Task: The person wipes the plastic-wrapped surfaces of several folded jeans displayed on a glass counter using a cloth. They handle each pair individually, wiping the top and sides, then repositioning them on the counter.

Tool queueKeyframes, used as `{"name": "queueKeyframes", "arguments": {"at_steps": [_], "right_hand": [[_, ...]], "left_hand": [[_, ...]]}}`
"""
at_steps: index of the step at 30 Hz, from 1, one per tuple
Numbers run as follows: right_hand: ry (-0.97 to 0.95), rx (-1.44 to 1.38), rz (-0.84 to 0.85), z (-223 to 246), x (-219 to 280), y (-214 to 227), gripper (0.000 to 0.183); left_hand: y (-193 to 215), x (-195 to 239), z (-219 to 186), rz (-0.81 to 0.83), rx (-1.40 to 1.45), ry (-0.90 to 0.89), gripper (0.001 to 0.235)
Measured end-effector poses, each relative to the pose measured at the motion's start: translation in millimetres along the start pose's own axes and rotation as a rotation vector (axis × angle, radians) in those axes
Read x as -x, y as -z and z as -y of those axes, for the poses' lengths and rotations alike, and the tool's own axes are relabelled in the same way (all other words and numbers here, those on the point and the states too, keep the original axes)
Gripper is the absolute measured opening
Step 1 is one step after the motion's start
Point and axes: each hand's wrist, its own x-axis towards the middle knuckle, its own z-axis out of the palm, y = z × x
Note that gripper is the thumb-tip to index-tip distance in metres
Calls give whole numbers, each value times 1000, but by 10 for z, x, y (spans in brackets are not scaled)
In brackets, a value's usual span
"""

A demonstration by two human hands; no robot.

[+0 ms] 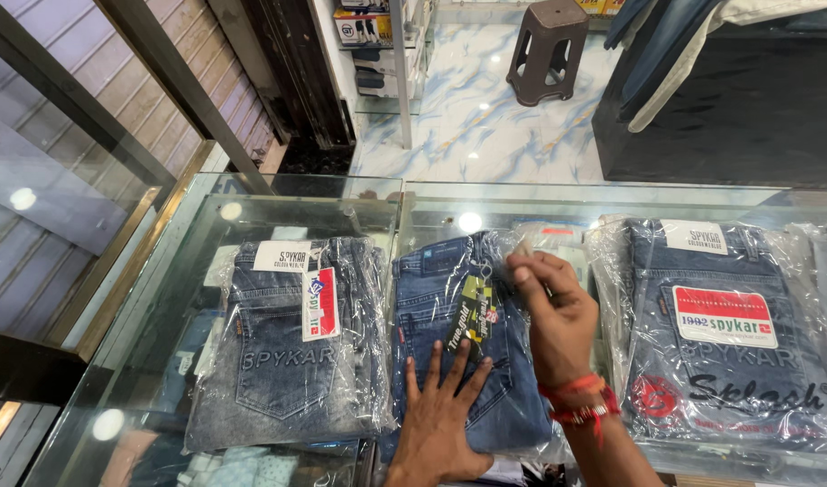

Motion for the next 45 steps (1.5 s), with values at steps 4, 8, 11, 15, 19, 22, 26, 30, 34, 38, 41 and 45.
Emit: {"name": "queueKeyframes", "arguments": {"at_steps": [4,8,11,15,19,22,26,30,34,38,41,45], "right_hand": [[2,14,176,289,419,-159,16],[-188,69,412,287,635,-295,17],[-151,57,547,320,772,-379,17],[-108,24,714,409,969,-537,17],[47,463,640,242,787,-668,20],[-77,832,629,30,618,-517,47],[917,1016,544,-302,741,-294,78],[463,989,703,-673,694,-202,44],[75,995,532,-902,213,39,45],[284,1064,526,-877,30,185,49],[903,1130,744,-800,264,205,81],[699,1161,1000,-900,101,141,63]], "left_hand": [[39,-93,-44,11,-24,40,126],[-116,-231,-15,76,-21,55,119],[-353,-244,109,53,364,32,98],[-621,-151,257,-69,500,38,96],[-619,-100,291,-145,396,29,93],[-488,-148,255,-144,317,-4,92],[-299,-195,131,-78,228,-18,90],[-72,-220,4,-6,86,-18,89],[-78,25,-32,-85,-43,-58,88],[-273,151,85,-394,-36,120,93],[-426,112,179,-337,9,232,92],[-528,32,293,-188,78,309,103]]}}
